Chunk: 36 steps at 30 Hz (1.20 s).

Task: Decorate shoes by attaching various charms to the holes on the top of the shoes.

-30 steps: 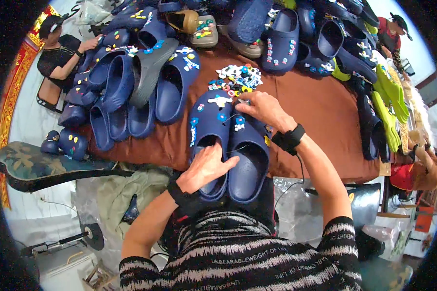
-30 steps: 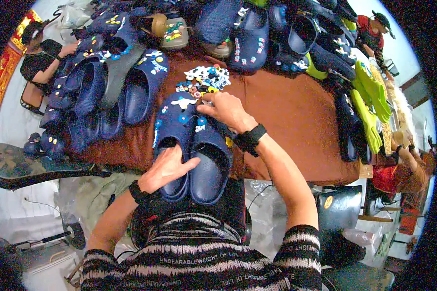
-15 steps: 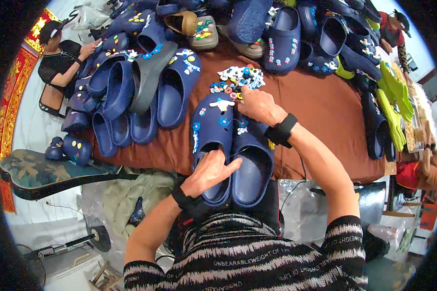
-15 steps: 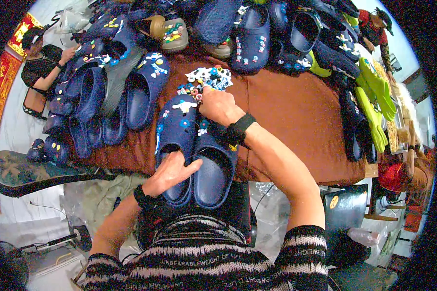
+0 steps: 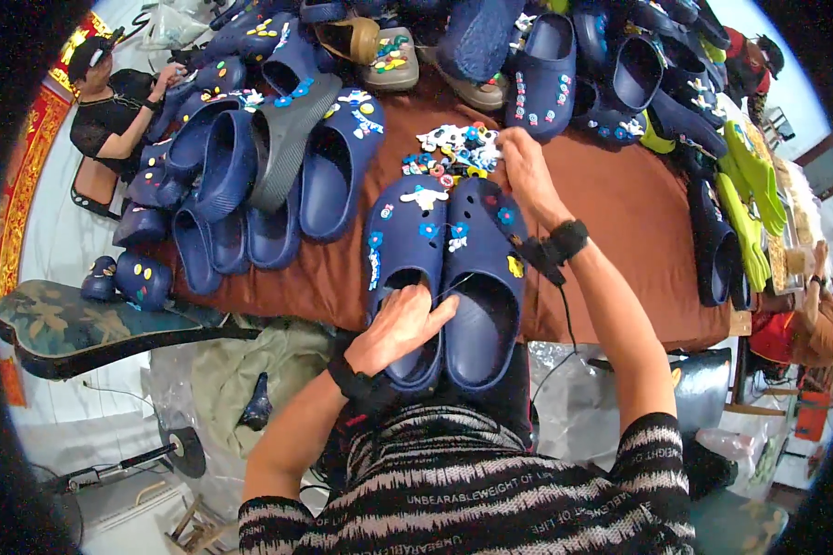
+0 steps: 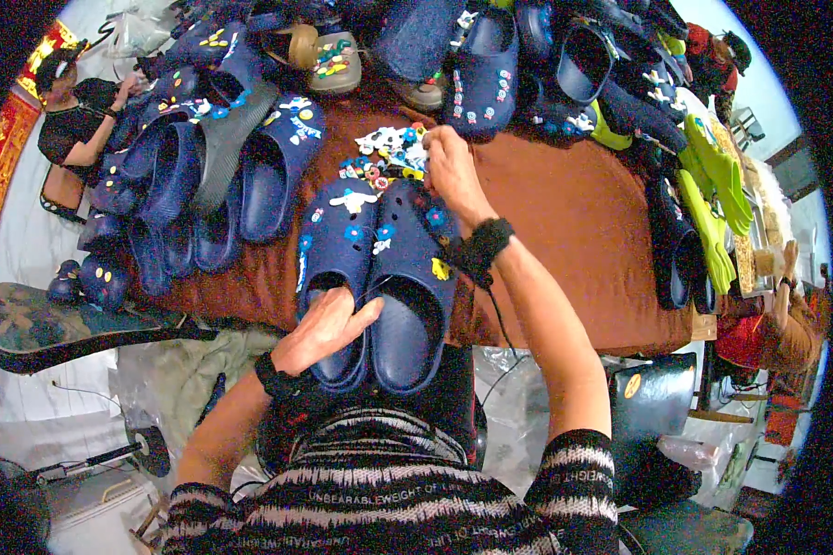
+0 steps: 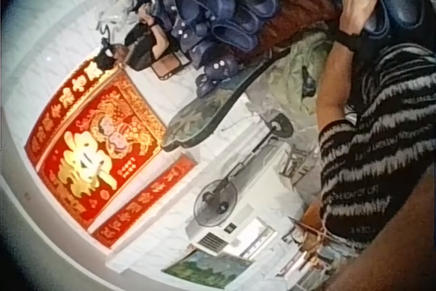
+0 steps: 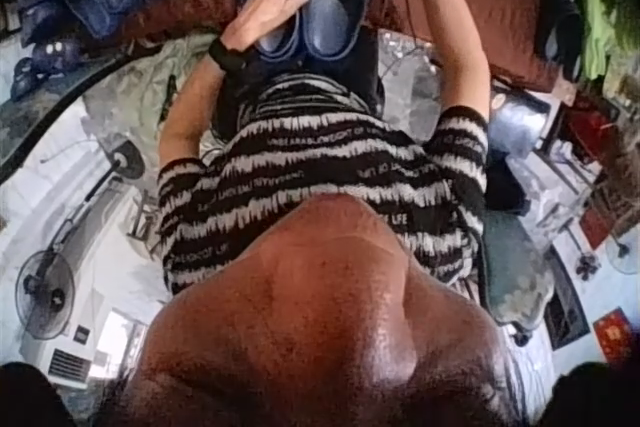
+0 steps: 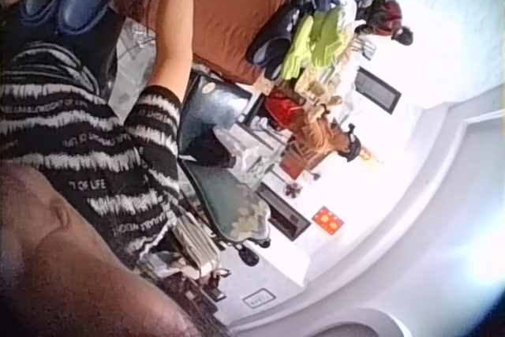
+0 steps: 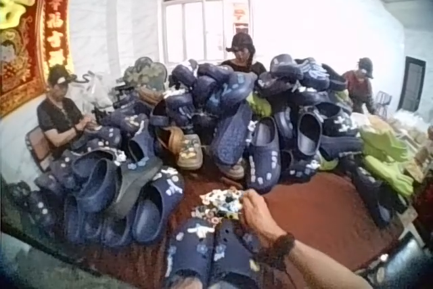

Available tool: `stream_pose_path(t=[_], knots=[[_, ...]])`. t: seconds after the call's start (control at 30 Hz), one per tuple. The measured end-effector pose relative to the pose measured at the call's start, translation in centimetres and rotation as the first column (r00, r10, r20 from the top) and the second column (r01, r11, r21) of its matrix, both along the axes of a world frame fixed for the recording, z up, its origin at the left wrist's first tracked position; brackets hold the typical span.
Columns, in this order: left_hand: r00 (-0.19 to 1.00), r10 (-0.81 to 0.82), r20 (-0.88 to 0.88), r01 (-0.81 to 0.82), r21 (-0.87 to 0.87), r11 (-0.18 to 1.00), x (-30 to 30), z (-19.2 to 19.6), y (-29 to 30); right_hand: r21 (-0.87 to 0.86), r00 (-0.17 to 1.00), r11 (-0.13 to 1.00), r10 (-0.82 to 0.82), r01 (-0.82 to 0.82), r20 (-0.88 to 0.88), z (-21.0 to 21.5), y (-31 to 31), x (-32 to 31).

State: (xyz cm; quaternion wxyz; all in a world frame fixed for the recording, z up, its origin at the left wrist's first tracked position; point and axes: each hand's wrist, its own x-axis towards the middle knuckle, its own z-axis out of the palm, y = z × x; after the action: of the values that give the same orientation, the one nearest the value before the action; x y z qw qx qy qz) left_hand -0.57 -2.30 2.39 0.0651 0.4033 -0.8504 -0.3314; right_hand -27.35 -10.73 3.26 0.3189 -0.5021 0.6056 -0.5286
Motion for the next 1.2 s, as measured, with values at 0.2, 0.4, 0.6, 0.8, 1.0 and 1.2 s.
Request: stream_pose_path(t=[0.2, 0.4, 0.6, 0.8, 1.0, 1.2], knots=[[1.000, 0.007, -0.027, -0.005, 0.057, 0.998, -1.6, -0.3, 0.1, -0.181, 0.513, 0.966, -0.061, -0.187, -0.856, -3.3, -4.9, -5.4], [0.997, 0.079, 0.012, -0.080, 0.090, 0.993, -0.5, -0.9, -0.1, 0.254, 0.609, 0.904, 0.421, -0.344, -0.672, 1.1, 0.9, 1.3], [0.989, 0.094, -0.111, -0.084, 0.092, 0.992, -0.5, -1.6, -0.1, 0.365, 0.484, 0.846, 0.524, -0.388, -0.701, 3.1, 5.8, 3.5], [0.996, 0.078, -0.052, -0.076, 0.038, 0.996, -0.8, -0.4, 0.4, 0.342, 0.528, 0.867, 0.493, -0.362, -0.691, 3.3, 6.7, 3.5], [0.998, 0.055, -0.032, -0.054, 0.054, 0.997, -0.7, -0.4, 0.4, 0.340, 0.653, 0.902, 0.429, -0.267, -0.625, 2.4, 6.6, 3.9], [0.991, 0.068, -0.115, -0.070, -0.010, 0.998, -0.4, -2.1, 0.5, 0.285, 0.469, 0.916, 0.392, -0.284, -0.791, 3.4, 6.5, 5.1]])
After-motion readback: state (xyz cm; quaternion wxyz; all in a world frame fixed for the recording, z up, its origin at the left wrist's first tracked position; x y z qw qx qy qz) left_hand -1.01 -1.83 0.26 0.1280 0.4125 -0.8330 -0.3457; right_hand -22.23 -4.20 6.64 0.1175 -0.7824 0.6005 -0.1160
